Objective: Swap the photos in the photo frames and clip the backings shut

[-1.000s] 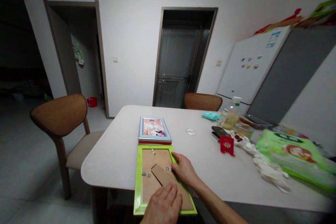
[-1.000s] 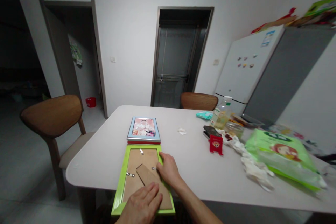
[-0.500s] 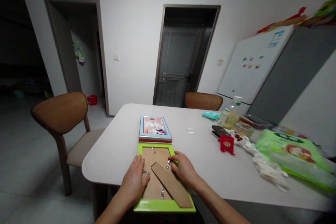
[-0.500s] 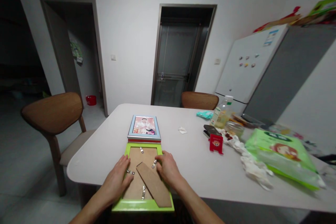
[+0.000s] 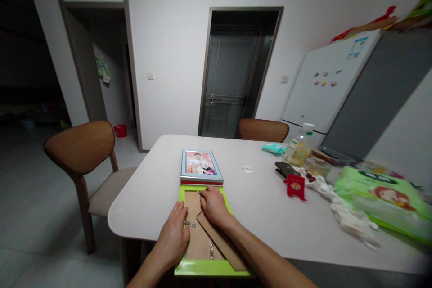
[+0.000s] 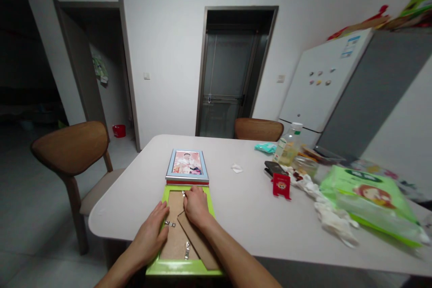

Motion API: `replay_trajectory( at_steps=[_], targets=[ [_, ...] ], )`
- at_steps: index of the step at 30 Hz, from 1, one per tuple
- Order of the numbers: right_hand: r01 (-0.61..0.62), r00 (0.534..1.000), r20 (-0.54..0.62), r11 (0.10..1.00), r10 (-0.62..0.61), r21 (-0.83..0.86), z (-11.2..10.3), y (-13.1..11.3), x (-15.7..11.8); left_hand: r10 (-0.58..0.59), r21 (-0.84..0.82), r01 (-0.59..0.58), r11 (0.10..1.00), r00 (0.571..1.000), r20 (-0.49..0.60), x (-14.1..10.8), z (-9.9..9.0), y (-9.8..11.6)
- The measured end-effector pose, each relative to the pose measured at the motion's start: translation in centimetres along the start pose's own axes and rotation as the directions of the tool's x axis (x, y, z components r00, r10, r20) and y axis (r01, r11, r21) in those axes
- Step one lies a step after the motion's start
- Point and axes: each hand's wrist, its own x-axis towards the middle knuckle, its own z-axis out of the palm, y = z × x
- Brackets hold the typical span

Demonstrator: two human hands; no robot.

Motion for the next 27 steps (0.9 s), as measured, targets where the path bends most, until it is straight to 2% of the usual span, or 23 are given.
replay_trajectory(
  at_steps=[4, 10, 21, 24, 27],
  targets=[
    [-0.019, 1.000, -0.018, 1.000, 0.019, -0.011, 0.8, 0.1, 0.5, 0.002, 0.000, -0.002, 1.000, 1.000, -0.005, -0.1, 0.0, 0.0],
    [0.010, 1.000, -0.016, 1.000, -0.010, -0.017, 0.4, 0.3, 0.2, -0.003, 0.036, 0.002, 0.999, 1.000, 0.008, -0.1, 0.1, 0.1],
    [0.046, 0.999, 0.021, 0.999, -0.046, 0.006, -0.8, -1.0, -0.6, -0.020, -0.119, 0.008, 0.993, 0.995, -0.099, -0.1, 1.0, -0.6],
    [0.130, 0.991, -0.001, 0.988, -0.131, 0.088, -1.2, -1.7, -2.0, -0.008, -0.125, -0.008, 0.992, 0.992, -0.125, -0.1, 1.3, -1.0],
    [0.228, 0.970, 0.041, 0.959, -0.238, 0.169, -1.3, -2.6, -3.3, 0.006, -0.133, -0.023, 0.991, 0.991, -0.130, -0.1, 1.5, -1.2]
  ],
)
